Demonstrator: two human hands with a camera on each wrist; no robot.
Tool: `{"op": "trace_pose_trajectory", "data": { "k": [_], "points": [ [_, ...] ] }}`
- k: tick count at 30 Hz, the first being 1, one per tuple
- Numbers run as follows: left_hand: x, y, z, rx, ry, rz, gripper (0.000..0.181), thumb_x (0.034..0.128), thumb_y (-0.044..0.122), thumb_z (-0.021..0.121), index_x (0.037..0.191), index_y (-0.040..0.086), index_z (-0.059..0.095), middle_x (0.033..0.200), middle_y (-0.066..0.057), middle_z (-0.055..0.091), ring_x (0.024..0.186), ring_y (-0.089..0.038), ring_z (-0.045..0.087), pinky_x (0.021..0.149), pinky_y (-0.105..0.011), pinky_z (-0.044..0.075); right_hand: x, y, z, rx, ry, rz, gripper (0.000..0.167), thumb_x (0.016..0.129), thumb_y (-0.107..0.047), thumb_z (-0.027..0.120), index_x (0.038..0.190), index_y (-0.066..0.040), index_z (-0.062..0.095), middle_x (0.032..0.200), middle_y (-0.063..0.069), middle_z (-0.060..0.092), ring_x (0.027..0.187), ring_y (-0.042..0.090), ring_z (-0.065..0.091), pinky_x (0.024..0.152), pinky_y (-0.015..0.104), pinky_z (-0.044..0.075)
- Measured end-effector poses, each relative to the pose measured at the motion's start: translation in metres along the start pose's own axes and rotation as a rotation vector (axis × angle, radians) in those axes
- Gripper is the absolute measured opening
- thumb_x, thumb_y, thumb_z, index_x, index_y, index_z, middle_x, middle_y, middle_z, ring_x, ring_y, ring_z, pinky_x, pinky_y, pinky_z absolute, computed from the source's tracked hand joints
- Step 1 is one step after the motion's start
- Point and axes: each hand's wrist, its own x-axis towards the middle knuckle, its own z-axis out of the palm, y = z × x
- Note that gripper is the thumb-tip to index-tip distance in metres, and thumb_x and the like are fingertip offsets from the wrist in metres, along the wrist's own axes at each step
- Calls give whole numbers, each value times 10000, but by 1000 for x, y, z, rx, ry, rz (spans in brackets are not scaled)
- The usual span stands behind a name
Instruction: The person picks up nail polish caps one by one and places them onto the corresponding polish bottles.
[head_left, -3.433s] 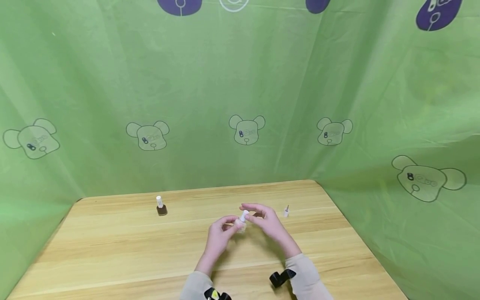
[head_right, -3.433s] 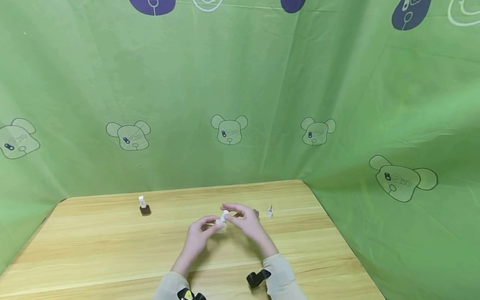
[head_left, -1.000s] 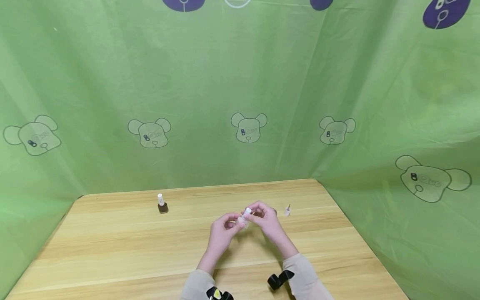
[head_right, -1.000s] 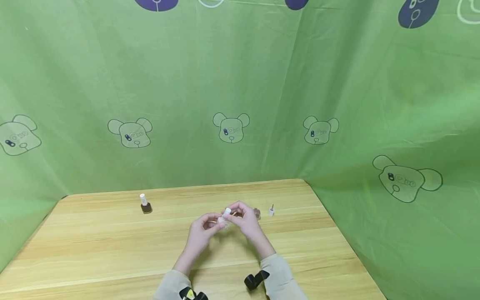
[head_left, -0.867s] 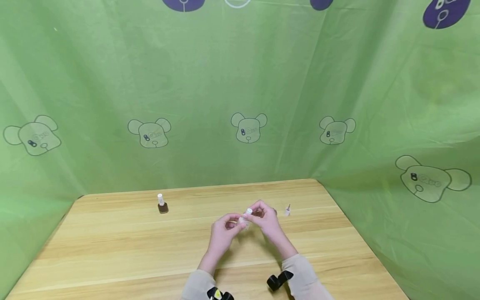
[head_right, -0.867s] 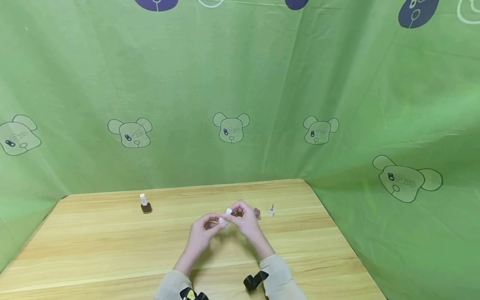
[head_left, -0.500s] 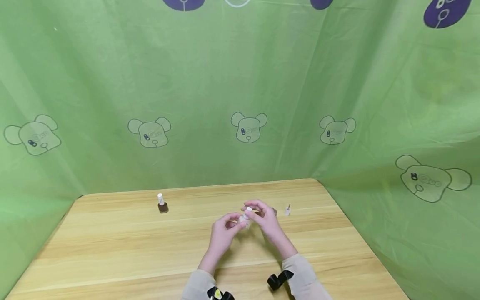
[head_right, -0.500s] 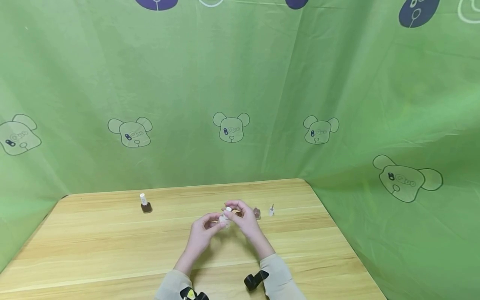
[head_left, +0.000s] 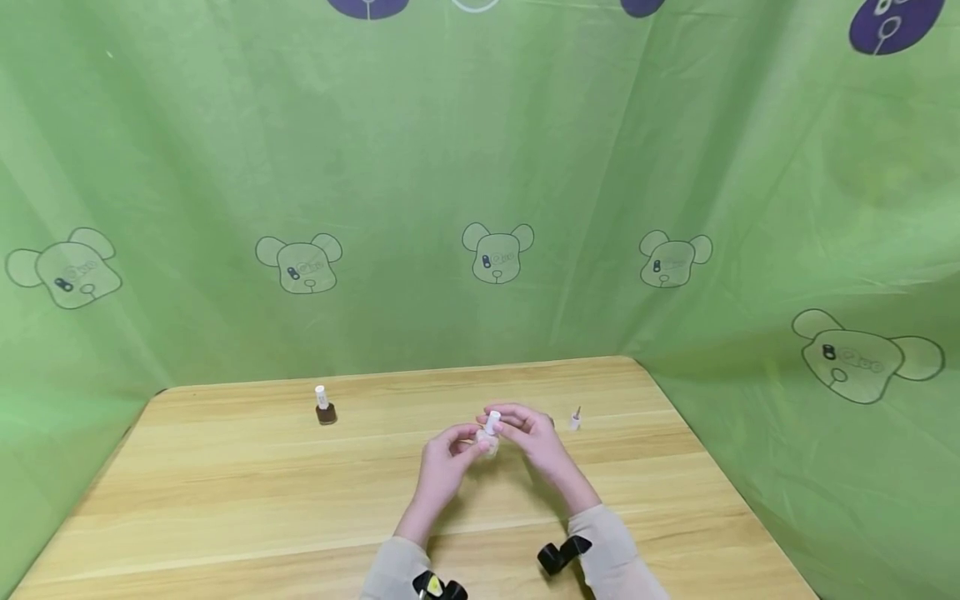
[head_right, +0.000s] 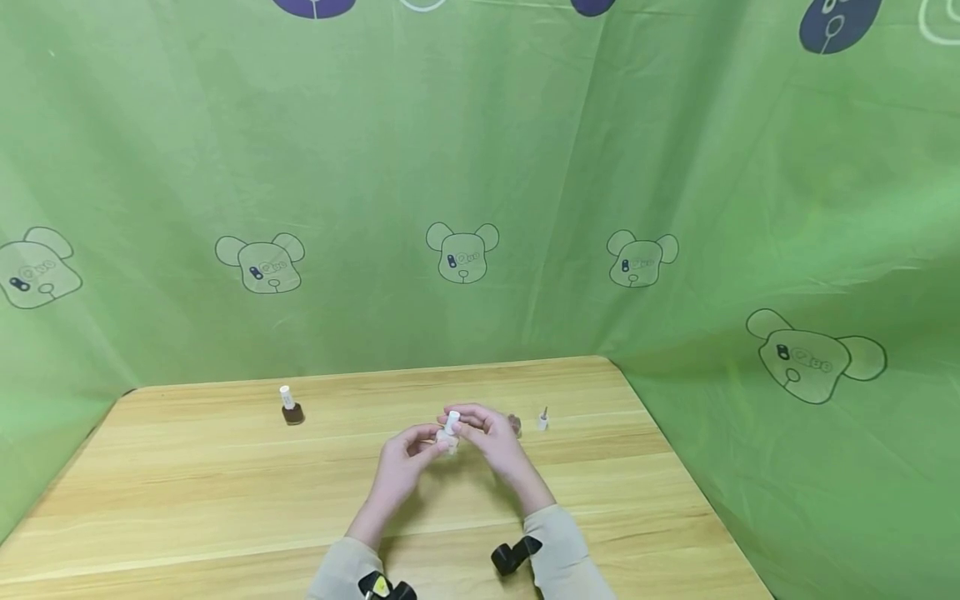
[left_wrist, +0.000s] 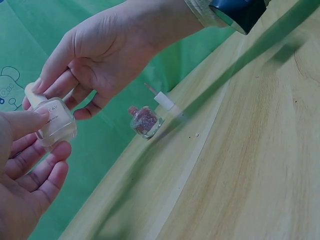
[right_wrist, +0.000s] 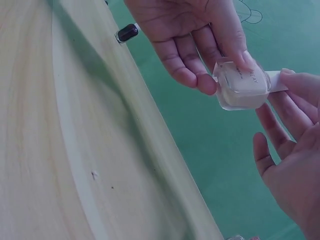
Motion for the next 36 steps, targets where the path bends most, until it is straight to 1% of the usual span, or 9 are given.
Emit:
{"op": "trace_pose_trajectory", "data": {
  "k": [7,9,13,16,23,27,31,34,36],
  "points": [
    [1,0,1,17,10,16,349,840,236,754,1111,27,687,1006,-142,720,788,-124,640,678,-184,541,0,1,4,31,89,-33,387,889,-140,684,1190,82,582,1169,332,626,959,78,705,903,231,549],
    [1,0,2,19,17,17,351,834,239,759,1107,31,689,991,-139,722,775,-111,632,673,-180,537,0,1,6,23,133,-47,364,872,-100,695,1154,103,588,1122,320,651,911,69,705,858,230,564],
    [0,0,3,26,35,30,346,822,240,768,1095,41,696,964,-131,728,744,-81,616,657,-177,531,1,1,10,-17,244,-24,299,820,-48,739,1060,86,621,932,103,745,807,57,663,780,213,549],
    [0,-1,5,33,47,49,335,819,228,770,1084,36,698,951,-135,730,730,-70,614,653,-175,535,1,-3,13,-46,312,-4,251,786,-15,765,987,65,637,807,-40,699,740,61,602,727,200,508],
    [-1,-2,9,26,57,67,325,812,200,777,1060,8,693,940,-158,726,719,-76,612,656,-159,538,0,-10,20,-62,384,-11,243,753,49,772,912,92,593,721,-75,600,686,64,535,666,178,463],
    [-1,-2,9,15,48,65,323,818,200,772,1063,5,690,943,-161,724,718,-70,604,648,-158,533,3,-5,19,-39,360,-6,254,785,20,758,950,82,576,770,-65,609,736,63,547,702,174,466],
    [-1,-1,8,-12,46,35,333,826,202,765,1086,8,690,984,-163,723,745,-74,611,676,-166,531,2,-2,13,-2,245,-4,292,883,-87,686,1111,68,590,969,80,696,883,69,620,829,208,505],
    [-1,-1,7,-38,45,4,338,833,196,758,1109,16,688,1020,-156,721,772,-84,630,704,-174,537,1,-2,9,9,142,0,360,941,-178,621,1238,23,580,1155,199,685,1006,90,657,1006,315,472],
    [-1,-2,5,-49,40,-6,340,838,191,754,1120,15,685,1031,-156,718,785,-91,642,714,-178,543,-1,-2,6,6,88,-4,386,962,-220,591,1284,-8,570,1215,224,659,1067,106,654,1106,417,396]
  ]
}}
